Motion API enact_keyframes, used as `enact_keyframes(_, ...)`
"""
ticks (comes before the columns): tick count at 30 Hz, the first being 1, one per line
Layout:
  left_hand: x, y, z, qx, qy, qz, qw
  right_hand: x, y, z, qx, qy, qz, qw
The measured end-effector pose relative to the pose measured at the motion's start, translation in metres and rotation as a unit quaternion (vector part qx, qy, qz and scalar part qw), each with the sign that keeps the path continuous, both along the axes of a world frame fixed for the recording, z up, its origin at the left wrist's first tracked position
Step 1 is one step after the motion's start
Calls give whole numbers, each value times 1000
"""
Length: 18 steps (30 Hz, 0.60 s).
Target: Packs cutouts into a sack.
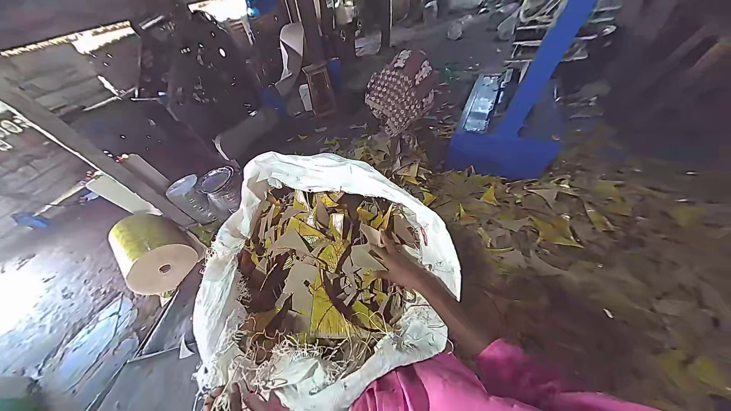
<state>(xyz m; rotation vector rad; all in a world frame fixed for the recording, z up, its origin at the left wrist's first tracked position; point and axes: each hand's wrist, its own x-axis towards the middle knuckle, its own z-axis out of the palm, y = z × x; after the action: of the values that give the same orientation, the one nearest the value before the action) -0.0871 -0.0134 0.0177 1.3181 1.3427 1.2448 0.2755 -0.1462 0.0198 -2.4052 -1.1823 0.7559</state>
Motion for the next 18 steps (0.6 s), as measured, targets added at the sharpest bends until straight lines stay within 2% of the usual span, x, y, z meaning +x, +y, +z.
enact_keyframes(4,5,4,-33,-9,96,-51,994,4,15,-39,-63,3,-59,996)
enact_keyframes(7,5,3,-46,-12,149,-73,986,12,21,-42,-85,5,-87,993)
enact_keyframes(18,-5,1,-46,-91,157,-65,981,12,33,-45,-105,1,-105,989)
